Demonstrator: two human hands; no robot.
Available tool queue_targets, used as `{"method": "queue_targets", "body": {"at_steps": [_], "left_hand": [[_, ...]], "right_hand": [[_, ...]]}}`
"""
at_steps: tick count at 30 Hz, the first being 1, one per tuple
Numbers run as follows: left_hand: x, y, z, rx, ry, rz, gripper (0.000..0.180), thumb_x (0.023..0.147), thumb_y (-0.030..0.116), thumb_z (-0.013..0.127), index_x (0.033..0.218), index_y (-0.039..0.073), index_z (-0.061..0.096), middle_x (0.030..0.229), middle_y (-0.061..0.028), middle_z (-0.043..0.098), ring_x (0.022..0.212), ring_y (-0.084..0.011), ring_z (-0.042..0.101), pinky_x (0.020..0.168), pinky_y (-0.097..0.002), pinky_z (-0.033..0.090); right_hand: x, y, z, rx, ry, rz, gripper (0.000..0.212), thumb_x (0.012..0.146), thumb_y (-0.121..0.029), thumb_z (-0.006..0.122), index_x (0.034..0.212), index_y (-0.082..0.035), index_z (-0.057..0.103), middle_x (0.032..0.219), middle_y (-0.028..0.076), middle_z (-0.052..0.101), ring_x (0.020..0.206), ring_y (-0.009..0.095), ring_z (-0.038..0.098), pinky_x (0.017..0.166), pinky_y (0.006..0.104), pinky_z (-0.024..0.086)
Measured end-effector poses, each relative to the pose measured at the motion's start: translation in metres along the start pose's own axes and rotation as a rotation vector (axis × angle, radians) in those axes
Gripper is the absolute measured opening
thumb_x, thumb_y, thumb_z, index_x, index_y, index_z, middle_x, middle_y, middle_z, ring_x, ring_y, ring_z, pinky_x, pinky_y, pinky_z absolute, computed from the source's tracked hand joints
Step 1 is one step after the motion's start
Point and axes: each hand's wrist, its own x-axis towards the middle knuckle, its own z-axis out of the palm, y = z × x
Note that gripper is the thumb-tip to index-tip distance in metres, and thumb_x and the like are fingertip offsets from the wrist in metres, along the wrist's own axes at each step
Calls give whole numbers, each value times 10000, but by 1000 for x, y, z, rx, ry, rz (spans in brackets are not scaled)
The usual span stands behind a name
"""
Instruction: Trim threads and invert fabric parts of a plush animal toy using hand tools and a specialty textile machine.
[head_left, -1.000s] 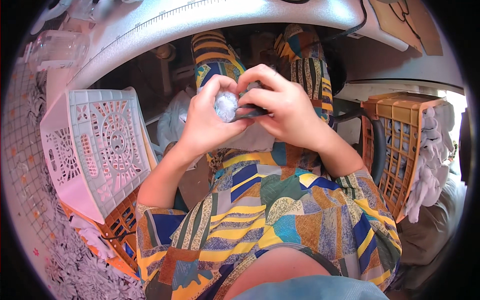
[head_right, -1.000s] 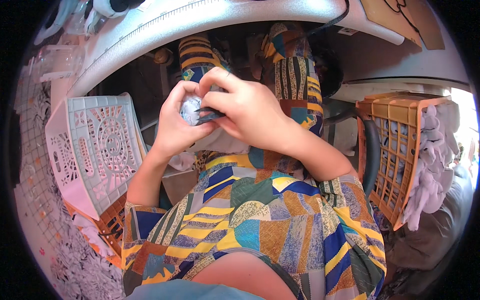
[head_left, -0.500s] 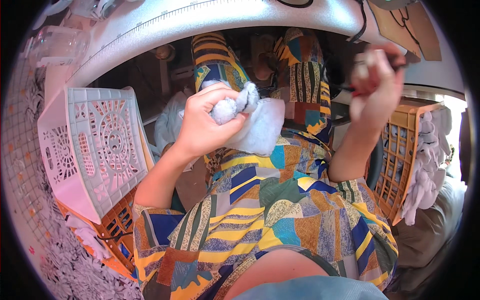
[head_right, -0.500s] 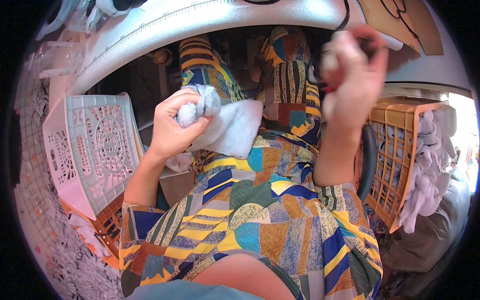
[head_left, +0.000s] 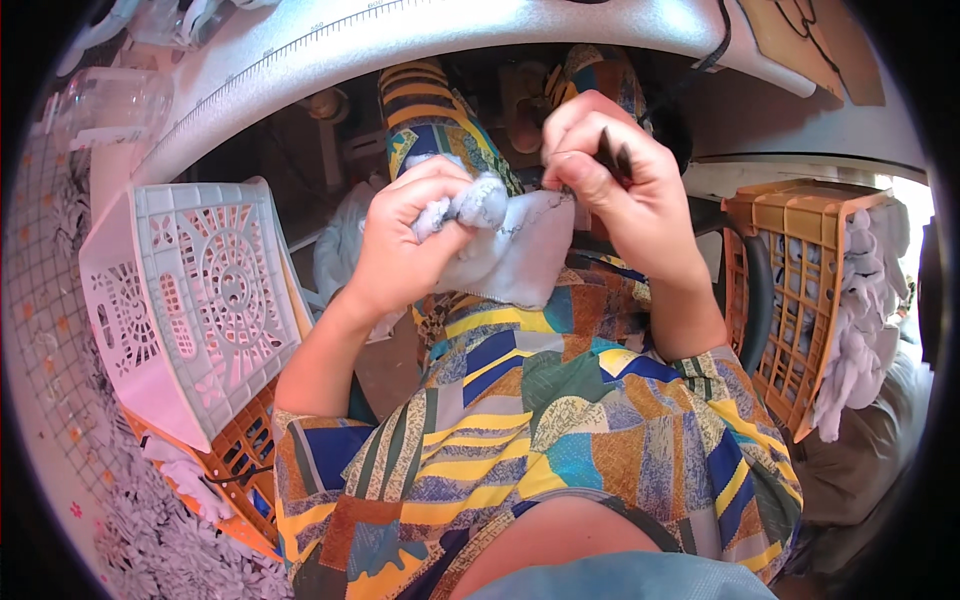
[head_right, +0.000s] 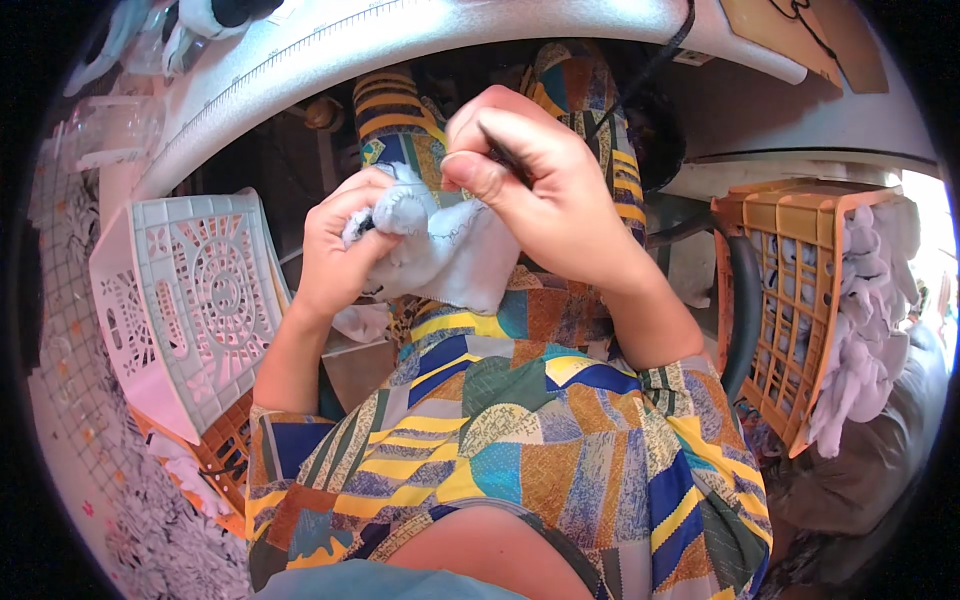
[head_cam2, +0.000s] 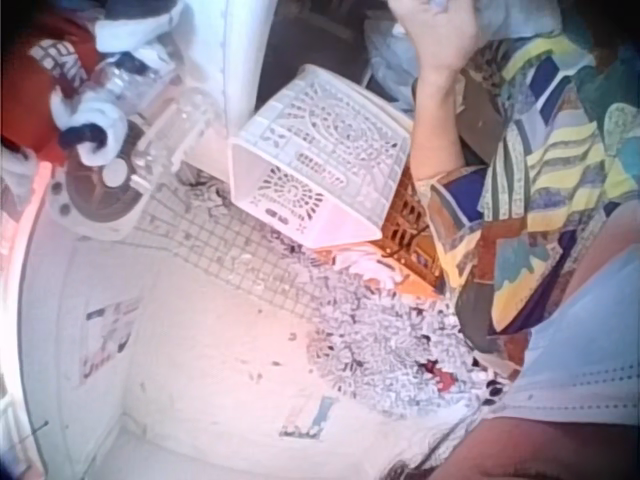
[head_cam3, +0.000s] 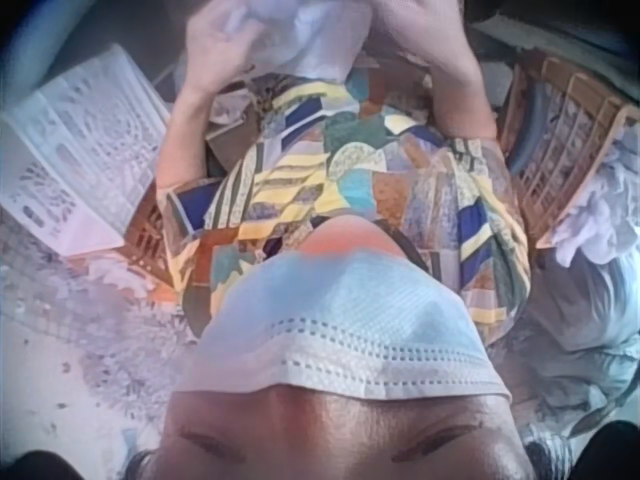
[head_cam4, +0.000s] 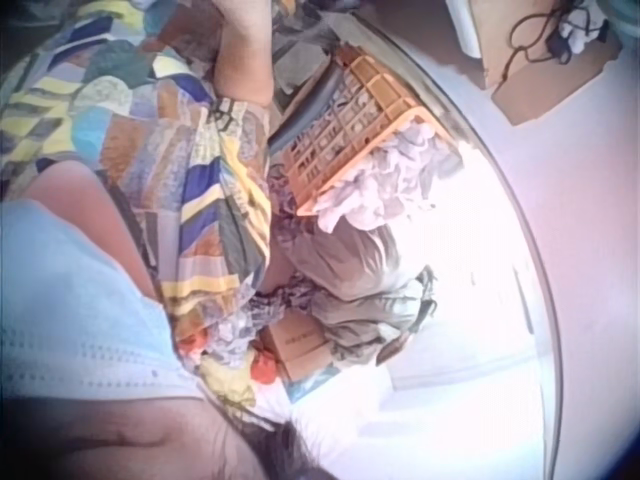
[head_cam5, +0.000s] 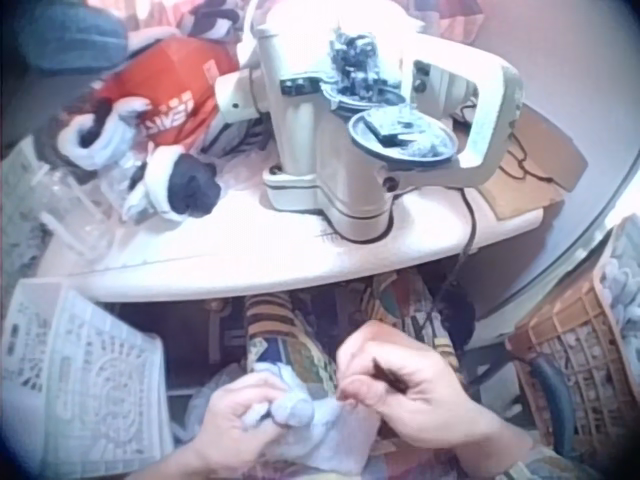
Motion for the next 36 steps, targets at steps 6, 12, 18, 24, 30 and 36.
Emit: {"method": "queue_targets", "body": {"at_steps": [6, 12, 18, 24, 30, 36], "left_hand": [[0, 0, -1, -58, -39, -19, 161, 666, -24, 575, 821, -19, 618, 840, -74, 578, 808, -178, 541, 750, -285, 420], [1, 7, -1, -136, 22, -74, 153, 657, -32, 552, 802, -27, 600, 839, -66, 566, 825, -167, 530, 763, -271, 410], [1, 4, -2, -127, 18, -88, 154, 659, -33, 544, 803, -32, 597, 847, -68, 569, 829, -163, 530, 765, -269, 409], [1, -1, -2, -128, -26, -58, 126, 639, -17, 520, 744, -32, 588, 830, -76, 570, 798, -156, 511, 745, -265, 403], [-2, 0, -2, -181, -56, -40, 109, 652, 23, 495, 695, -28, 581, 787, -91, 561, 750, -155, 498, 700, -263, 393], [3, -2, -13, -470, 66, -239, 135, 700, 100, 448, 706, -8, 528, 737, -78, 507, 687, -144, 476, 651, -252, 385]], "right_hand": [[-1, -7, -2, 834, -98, 255, 227, 975, -225, 418, 830, -58, 468, 728, 47, 537, 436, 15, 315, 397, 162, 231], [-4, -10, 8, -248, -119, 152, 351, 738, -296, 740, 902, -55, 543, 658, 20, 467, 531, 103, 459, 474, 243, 363], [-8, 5, 15, -303, -120, -20, 126, 780, -102, 658, 796, -9, 575, 754, 69, 520, 634, 163, 529, 554, 276, 422], [3, -13, -9, 736, -185, 199, 217, 934, -203, 505, 819, -20, 531, 859, 106, 600, 439, 3, 321, 380, 159, 242], [8, -7, -31, 1090, 40, -10, 204, 965, -239, 428, 834, -90, 480, 582, -46, 318, 406, 22, 233, 351, 174, 185], [-5, -38, -95, 1134, 274, -280, 134, 933, -120, 422, 810, -101, 472, 564, -40, 347, 370, 26, 210, 395, 162, 208]]}}
